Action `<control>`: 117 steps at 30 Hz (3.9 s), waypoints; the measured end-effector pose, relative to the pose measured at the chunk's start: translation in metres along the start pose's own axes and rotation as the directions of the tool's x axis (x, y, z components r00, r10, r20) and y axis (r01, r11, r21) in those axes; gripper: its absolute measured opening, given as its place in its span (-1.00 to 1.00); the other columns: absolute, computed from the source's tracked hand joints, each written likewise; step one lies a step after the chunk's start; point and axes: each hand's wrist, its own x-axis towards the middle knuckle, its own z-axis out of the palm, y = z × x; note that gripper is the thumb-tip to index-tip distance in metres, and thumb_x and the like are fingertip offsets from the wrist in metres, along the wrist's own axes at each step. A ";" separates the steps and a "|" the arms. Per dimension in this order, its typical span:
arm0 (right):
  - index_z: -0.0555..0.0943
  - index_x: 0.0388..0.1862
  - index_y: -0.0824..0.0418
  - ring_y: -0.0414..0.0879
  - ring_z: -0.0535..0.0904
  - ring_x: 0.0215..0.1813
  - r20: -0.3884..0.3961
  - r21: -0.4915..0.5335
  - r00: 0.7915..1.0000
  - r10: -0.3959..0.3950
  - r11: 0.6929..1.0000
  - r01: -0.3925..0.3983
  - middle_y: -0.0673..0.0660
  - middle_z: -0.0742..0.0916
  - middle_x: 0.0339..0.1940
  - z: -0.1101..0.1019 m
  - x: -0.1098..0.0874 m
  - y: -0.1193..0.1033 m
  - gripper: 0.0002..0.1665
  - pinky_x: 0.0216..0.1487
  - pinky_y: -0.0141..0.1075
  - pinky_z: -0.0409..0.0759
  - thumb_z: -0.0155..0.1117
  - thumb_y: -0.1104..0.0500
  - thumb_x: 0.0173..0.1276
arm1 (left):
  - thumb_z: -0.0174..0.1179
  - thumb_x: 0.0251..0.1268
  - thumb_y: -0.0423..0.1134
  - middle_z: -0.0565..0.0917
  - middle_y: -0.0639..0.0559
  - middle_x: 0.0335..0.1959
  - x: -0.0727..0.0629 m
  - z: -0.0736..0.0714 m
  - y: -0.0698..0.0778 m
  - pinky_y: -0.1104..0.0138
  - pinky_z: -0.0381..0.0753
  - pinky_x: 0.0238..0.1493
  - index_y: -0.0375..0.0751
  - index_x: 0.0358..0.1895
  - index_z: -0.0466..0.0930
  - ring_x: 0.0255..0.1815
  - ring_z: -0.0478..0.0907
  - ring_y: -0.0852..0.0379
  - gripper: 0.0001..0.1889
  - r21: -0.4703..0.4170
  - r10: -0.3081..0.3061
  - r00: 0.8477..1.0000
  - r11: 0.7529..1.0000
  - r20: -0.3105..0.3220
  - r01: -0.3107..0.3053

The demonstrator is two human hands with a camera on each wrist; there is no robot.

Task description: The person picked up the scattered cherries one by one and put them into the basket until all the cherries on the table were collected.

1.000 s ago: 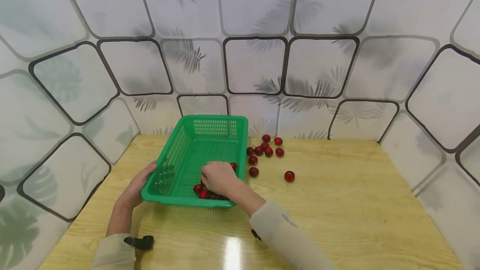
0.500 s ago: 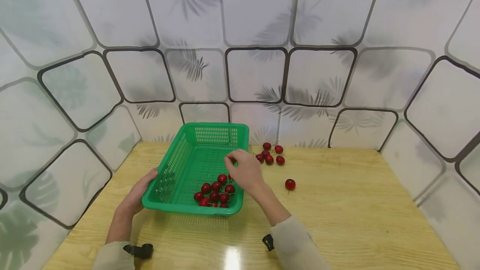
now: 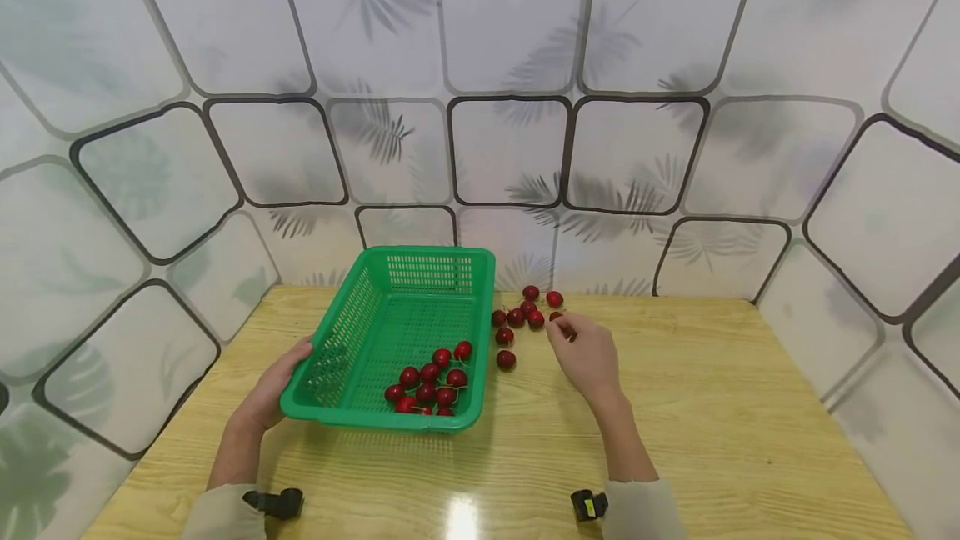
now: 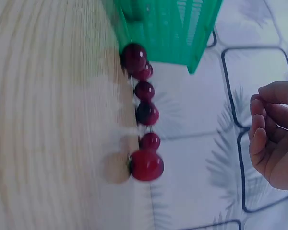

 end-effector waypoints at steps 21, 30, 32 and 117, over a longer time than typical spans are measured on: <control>0.67 -0.04 0.38 0.15 0.63 -0.14 0.186 -0.215 0.964 0.190 0.965 -0.149 0.30 0.72 -0.14 -0.052 -0.015 0.056 -0.66 -0.20 0.00 0.58 0.10 0.14 0.49 | -0.36 0.67 0.07 0.55 0.02 -0.05 0.001 -0.001 -0.001 0.34 0.62 -0.13 -0.35 0.55 -0.14 -0.21 0.60 0.22 -0.33 -0.018 0.001 1.000 1.000 0.022 0.000; 0.63 0.00 0.43 0.18 0.63 -0.17 0.274 -0.276 0.933 0.235 0.948 -0.157 0.35 0.71 -0.13 -0.055 -0.014 0.063 -0.64 -0.23 0.02 0.58 0.10 0.15 0.47 | -0.36 0.67 0.06 0.53 0.01 -0.04 0.001 -0.001 0.000 0.34 0.61 -0.13 -0.36 0.56 -0.14 -0.21 0.58 0.23 -0.33 -0.021 0.004 1.000 1.000 0.019 -0.004; 0.62 0.02 0.43 0.18 0.64 -0.17 0.283 -0.287 0.928 0.243 0.945 -0.159 0.37 0.70 -0.12 -0.055 -0.014 0.064 -0.64 -0.22 0.02 0.59 0.11 0.16 0.47 | -0.35 0.67 0.07 0.54 0.01 -0.04 0.001 -0.001 0.000 0.34 0.61 -0.14 -0.36 0.56 -0.14 -0.21 0.58 0.23 -0.33 -0.019 0.007 1.000 1.000 0.018 -0.007; 0.72 -0.19 0.23 -0.05 0.53 -0.41 0.211 -0.230 0.945 0.249 0.952 -0.200 0.17 0.74 -0.25 -0.023 -0.010 0.028 -0.74 -0.46 -0.22 0.44 0.13 0.14 0.38 | -0.35 0.66 0.10 0.46 -0.03 0.07 0.002 -0.001 0.003 0.37 0.56 -0.06 -0.33 0.56 -0.08 -0.11 0.52 0.22 -0.32 0.026 -0.001 1.000 1.000 -0.018 0.001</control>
